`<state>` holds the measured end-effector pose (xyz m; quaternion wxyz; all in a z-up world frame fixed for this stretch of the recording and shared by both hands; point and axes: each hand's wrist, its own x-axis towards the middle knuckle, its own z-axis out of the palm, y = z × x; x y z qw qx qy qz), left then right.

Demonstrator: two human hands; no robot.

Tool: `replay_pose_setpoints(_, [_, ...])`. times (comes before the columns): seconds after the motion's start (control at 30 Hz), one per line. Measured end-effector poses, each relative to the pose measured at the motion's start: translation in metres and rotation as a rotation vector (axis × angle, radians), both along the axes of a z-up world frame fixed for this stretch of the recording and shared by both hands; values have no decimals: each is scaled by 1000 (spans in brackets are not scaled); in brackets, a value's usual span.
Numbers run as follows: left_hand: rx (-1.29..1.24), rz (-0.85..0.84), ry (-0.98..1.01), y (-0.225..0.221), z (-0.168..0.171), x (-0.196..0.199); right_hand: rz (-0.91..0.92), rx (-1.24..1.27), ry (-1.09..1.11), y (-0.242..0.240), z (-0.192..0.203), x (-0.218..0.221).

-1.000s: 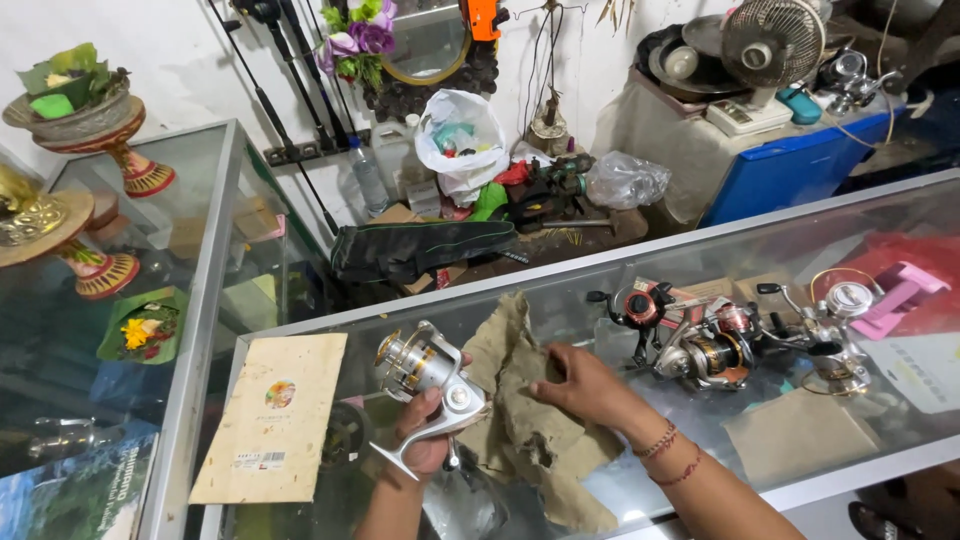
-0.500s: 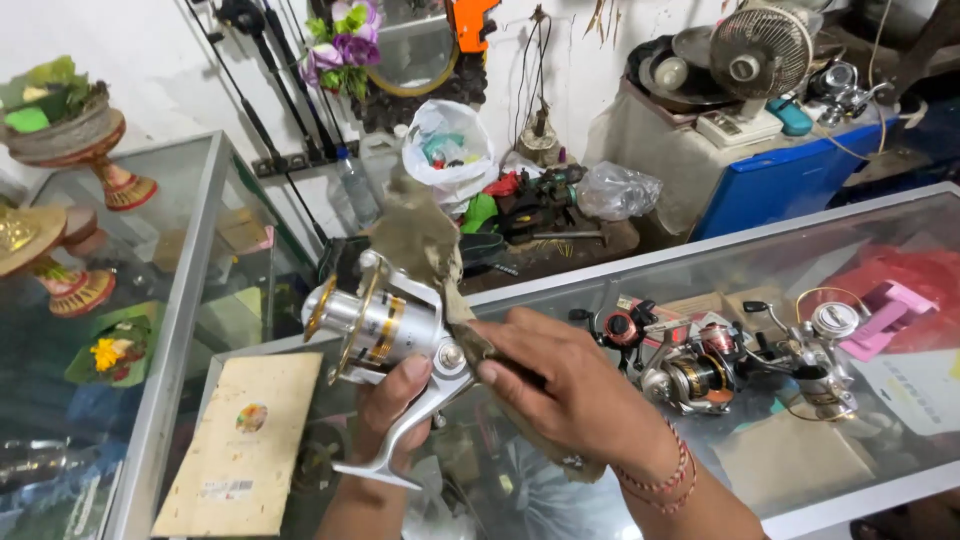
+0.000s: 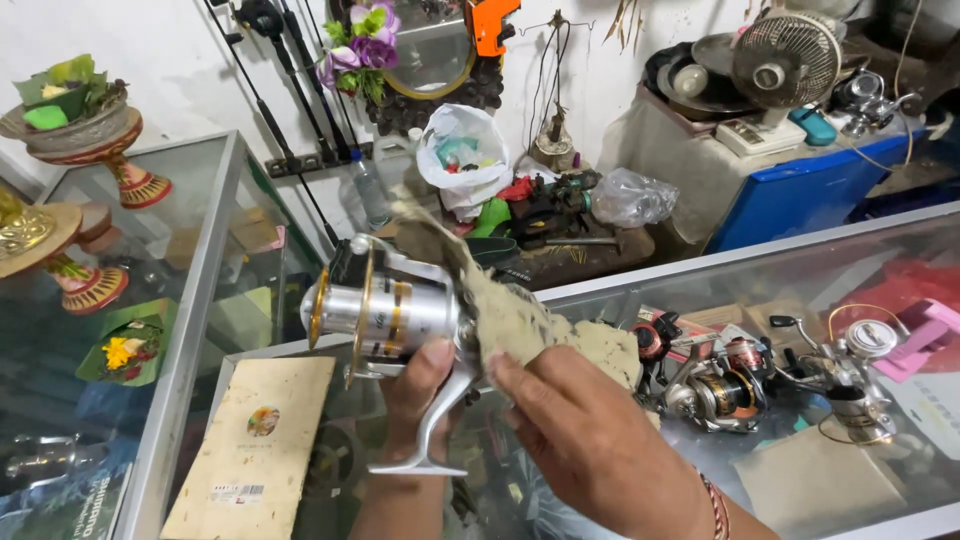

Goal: Cleaning and assembling a fishing reel on a glass display counter.

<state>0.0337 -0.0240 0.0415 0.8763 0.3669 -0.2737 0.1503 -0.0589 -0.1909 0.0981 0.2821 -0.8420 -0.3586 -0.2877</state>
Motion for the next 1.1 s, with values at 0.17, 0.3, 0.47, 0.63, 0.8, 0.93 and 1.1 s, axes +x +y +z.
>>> replay_pose_setpoints(0.17, [47, -203, 201, 0, -9, -10, -93, -62, -113, 14, -7, -5])
replay_pose_setpoints(0.3, [-146, -966, 242, -5, 22, -19, 10, -126, -159, 12, 2, -6])
replay_pose_setpoints(0.47, [-47, -253, 59, -1, 11, -7, 5, -42, 51, -32, 16, 0])
replay_pose_setpoints(0.63, [80, -296, 114, 7, 19, -23, -63, 402, 156, -38, 42, -12])
replay_pose_setpoints(0.8, [482, -179, -29, -6, 66, -52, -100, 393, -56, -14, 34, -7])
replay_pose_setpoints(0.93, [333, -188, 22, -4, 54, -53, 45, 399, -7, -10, 39, -9])
replay_pose_setpoints(1.1, [428, 115, 129, 1, 42, -48, 102, 260, -22, -3, 30, 0])
